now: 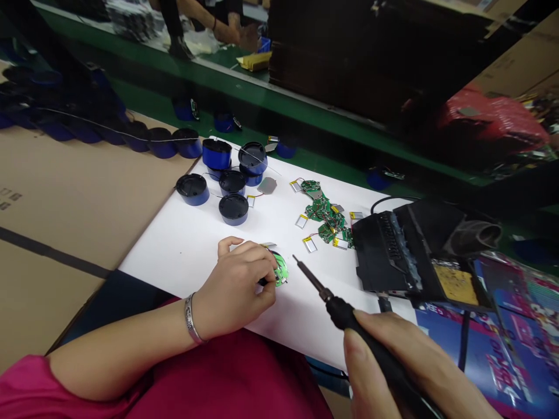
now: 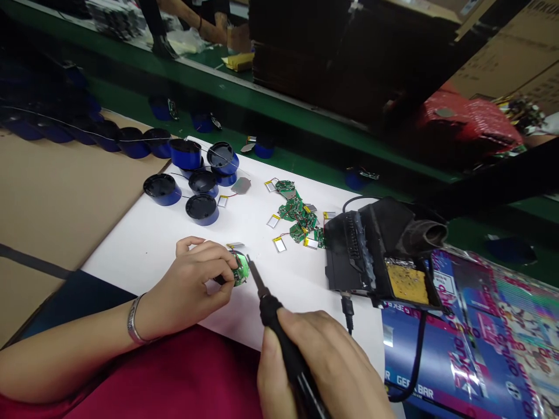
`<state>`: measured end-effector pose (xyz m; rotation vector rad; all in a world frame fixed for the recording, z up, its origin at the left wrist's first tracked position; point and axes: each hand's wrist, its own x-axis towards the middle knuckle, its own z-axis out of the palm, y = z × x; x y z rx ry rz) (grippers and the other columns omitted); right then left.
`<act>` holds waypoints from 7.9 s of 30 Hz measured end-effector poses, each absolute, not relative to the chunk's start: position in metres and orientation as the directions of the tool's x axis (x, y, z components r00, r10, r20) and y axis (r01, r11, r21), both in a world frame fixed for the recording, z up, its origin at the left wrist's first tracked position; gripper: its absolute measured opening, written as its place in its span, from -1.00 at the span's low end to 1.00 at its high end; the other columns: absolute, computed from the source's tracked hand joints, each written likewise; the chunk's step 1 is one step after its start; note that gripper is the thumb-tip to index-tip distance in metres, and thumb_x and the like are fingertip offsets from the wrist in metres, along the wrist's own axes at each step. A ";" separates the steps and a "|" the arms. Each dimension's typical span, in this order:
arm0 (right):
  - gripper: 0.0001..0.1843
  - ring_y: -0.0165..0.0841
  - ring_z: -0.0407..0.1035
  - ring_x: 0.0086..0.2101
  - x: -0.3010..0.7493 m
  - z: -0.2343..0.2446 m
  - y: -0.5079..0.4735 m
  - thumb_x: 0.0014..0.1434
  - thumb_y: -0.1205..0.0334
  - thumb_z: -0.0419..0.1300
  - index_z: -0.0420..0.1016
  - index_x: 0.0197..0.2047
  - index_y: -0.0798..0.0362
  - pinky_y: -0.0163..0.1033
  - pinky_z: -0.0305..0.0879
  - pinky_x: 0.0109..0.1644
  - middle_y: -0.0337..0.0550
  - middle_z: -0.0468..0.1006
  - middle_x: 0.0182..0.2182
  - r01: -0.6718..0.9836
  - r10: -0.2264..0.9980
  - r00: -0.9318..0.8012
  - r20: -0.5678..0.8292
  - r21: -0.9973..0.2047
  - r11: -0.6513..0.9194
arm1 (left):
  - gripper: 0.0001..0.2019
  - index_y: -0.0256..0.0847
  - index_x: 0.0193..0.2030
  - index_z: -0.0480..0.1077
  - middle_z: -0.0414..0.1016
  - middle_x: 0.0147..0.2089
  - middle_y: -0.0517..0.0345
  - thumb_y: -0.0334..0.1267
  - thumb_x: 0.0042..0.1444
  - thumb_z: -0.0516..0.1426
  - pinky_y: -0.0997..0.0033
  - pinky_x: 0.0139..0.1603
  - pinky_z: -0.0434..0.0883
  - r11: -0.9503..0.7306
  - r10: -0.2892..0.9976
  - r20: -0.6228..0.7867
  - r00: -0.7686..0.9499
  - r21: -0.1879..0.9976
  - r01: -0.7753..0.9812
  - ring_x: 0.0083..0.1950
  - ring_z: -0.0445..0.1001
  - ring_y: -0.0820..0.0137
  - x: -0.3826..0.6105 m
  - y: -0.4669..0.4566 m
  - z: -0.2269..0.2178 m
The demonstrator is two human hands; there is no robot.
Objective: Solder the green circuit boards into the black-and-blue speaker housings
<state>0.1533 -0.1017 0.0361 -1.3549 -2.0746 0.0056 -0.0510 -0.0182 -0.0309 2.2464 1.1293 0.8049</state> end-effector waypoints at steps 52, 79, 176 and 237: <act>-0.90 -0.45 0.36 -0.58 0.159 -0.012 -0.068 0.13 0.29 0.30 0.43 -0.32 0.06 -0.35 0.28 -0.56 -0.28 0.46 -0.50 0.542 0.843 0.201 0.498 -0.774 0.328 | -0.87 -0.17 -0.47 0.35 0.53 -0.11 0.09 -0.46 0.01 0.16 0.01 0.05 0.15 -0.422 0.905 0.322 0.276 0.607 0.673 0.07 0.40 0.15 -0.047 -0.038 -0.034; -0.86 -0.44 0.26 -0.55 0.154 -0.001 -0.063 0.08 0.36 0.17 0.25 -0.34 -0.01 -0.32 0.16 -0.49 -0.32 0.37 -0.51 0.565 0.920 -0.045 0.390 -0.749 0.346 | -0.87 -0.20 -0.49 0.33 0.50 -0.15 0.09 -0.45 0.01 0.14 0.03 0.02 0.15 -0.386 0.922 0.234 0.310 0.644 0.661 0.03 0.40 0.19 -0.047 -0.035 -0.030; -0.61 -0.39 0.41 -0.52 0.144 -0.066 -0.048 0.14 0.61 0.18 0.46 0.03 0.18 -0.28 0.38 -0.50 -0.13 0.54 -0.45 0.721 0.461 0.094 0.882 -0.380 0.580 | -0.68 -0.28 0.06 0.43 0.44 0.14 -0.08 -0.12 0.26 0.18 0.07 0.10 0.46 -0.352 0.933 0.133 0.333 0.165 0.921 0.10 0.47 0.20 0.074 0.238 0.026; -0.66 -0.27 0.57 -0.47 0.116 -0.049 0.040 0.14 -0.03 0.27 0.53 -0.28 0.12 -0.19 0.55 -0.31 -0.10 0.63 -0.44 -0.010 0.795 0.588 0.149 -0.982 0.191 | -0.53 -0.11 0.11 0.36 0.51 0.02 0.05 -0.09 0.08 0.31 0.12 -0.02 0.53 -0.301 0.952 0.194 0.239 0.739 0.603 -0.07 0.51 0.24 -0.089 0.003 -0.055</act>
